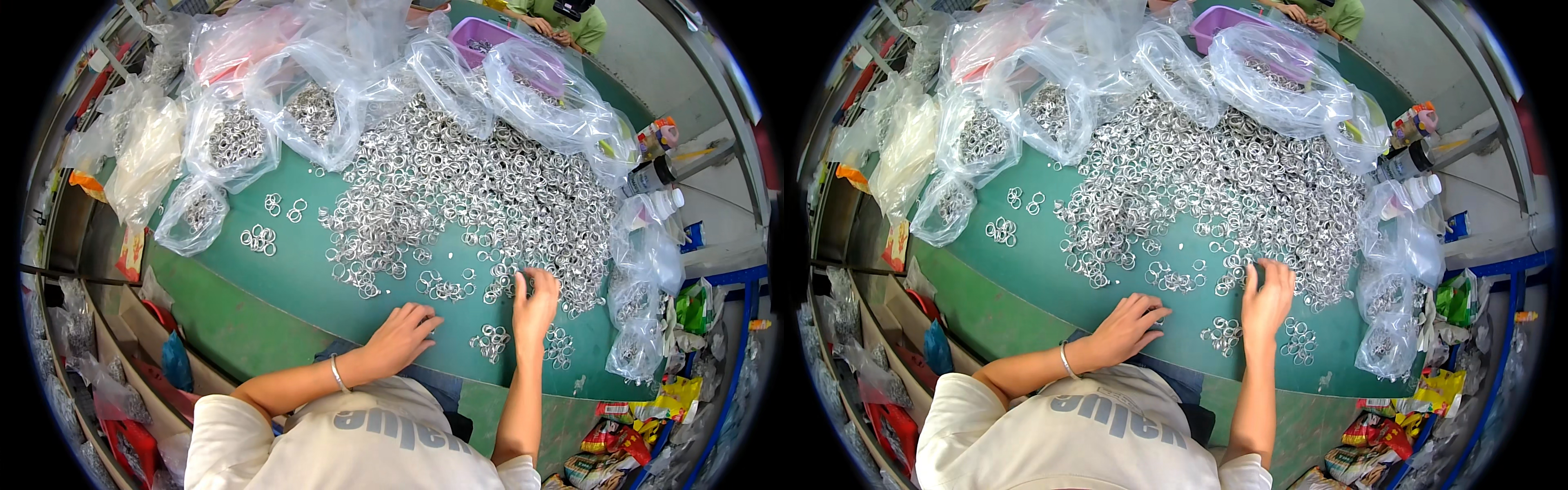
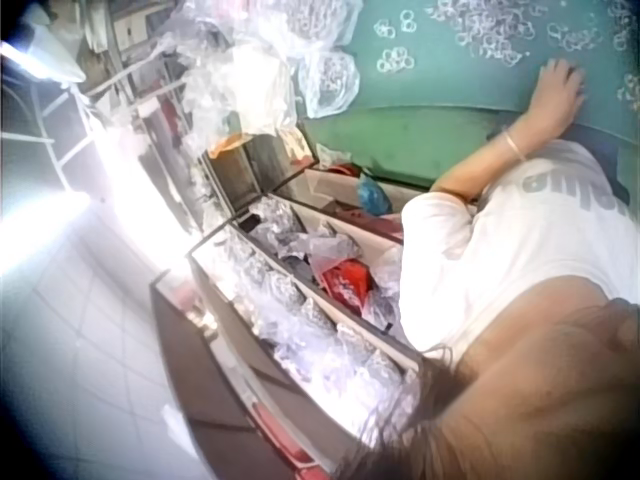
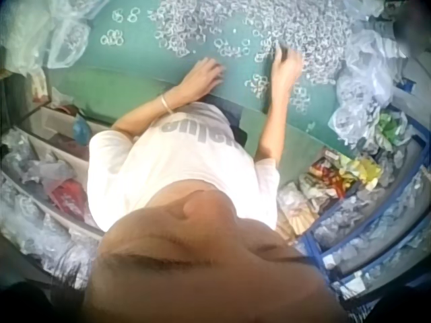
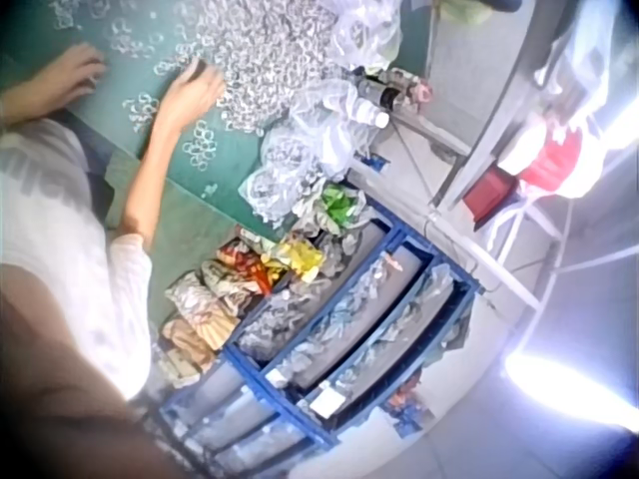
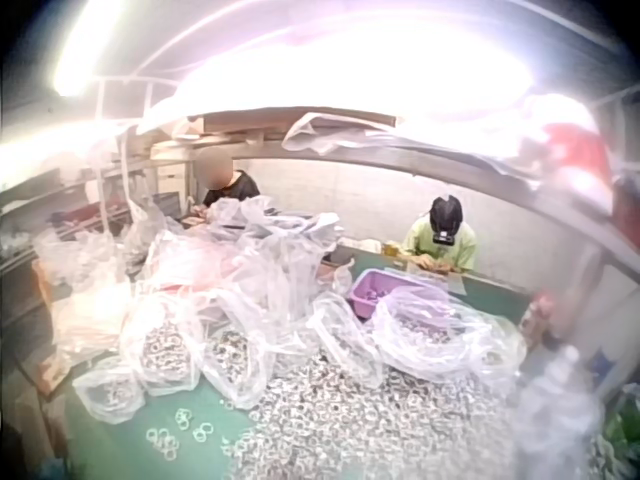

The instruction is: The person sorts through a large pile of small metal rings by hand on a green workbench, selecting individual pieces and moving them into small groups.

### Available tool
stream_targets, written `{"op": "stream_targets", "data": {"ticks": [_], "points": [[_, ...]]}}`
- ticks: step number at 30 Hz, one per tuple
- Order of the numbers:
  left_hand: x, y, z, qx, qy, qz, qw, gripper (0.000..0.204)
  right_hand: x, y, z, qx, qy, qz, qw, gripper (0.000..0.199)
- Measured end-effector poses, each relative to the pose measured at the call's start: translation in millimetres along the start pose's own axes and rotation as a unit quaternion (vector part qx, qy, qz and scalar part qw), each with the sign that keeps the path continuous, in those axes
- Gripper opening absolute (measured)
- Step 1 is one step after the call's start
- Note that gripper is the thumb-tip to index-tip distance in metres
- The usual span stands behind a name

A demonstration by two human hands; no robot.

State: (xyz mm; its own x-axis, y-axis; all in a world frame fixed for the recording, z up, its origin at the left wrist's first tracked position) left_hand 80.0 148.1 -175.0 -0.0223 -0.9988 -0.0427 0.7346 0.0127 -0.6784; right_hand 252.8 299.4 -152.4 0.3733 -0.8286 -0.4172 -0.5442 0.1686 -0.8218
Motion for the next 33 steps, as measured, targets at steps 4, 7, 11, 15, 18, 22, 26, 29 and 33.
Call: {"op": "stream_targets", "data": {"ticks": [4,7,11,15,18,22,26,29,33], "points": [[-0.1,4.3,-3.2,-0.007,0.004,-0.011,1.000,0.035,-3.0,4.5,-1.6,0.030,-0.020,0.012,0.999,0.009],[0.9,3.2,-4.3,0.001,0.003,-0.007,1.000,0.034,0.9,-2.7,-2.0,-0.010,0.000,0.033,0.999,0.006],[0.5,3.5,-4.7,0.006,0.003,0.005,1.000,0.033,7.7,-10.8,-11.0,-0.065,-0.015,0.058,0.996,0.003],[-0.5,2.3,-3.1,0.005,-0.001,0.007,1.000,0.032,10.2,-16.2,-9.4,-0.091,0.000,0.108,0.990,0.005],[0.0,3.0,-3.7,0.005,-0.001,0.006,1.000,0.031,4.8,-16.8,-5.6,-0.100,0.007,0.102,0.990,0.009],[0.2,4.8,-3.8,0.010,0.006,0.006,1.000,0.030,4.8,-2.4,6.2,0.035,0.051,0.022,0.998,0.020],[-0.6,5.4,-3.0,0.010,0.007,-0.004,1.000,0.029,-22.9,12.3,-18.8,0.001,-0.081,0.016,0.997,0.031],[-1.2,4.4,-1.2,0.009,0.006,-0.008,1.000,0.028,-36.7,35.7,-16.0,0.060,-0.052,-0.047,0.996,0.054],[-1.4,6.1,-2.7,0.010,0.003,-0.005,1.000,0.027,-16.1,52.9,-40.2,0.041,-0.090,-0.139,0.985,0.062]]}}
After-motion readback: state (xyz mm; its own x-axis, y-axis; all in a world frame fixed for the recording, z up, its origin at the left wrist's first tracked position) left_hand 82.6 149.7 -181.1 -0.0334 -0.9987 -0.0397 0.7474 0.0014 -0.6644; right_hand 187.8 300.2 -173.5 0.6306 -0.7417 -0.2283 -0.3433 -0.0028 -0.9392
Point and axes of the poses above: each hand's wrist, its own x-axis away from the middle knuckle, its own y-axis out of the palm, z = x × y, the point moved 5 cm from there along -x, towards the middle knuckle, and after that the axes turned 10 degrees about -y, right-handed, at the moved point
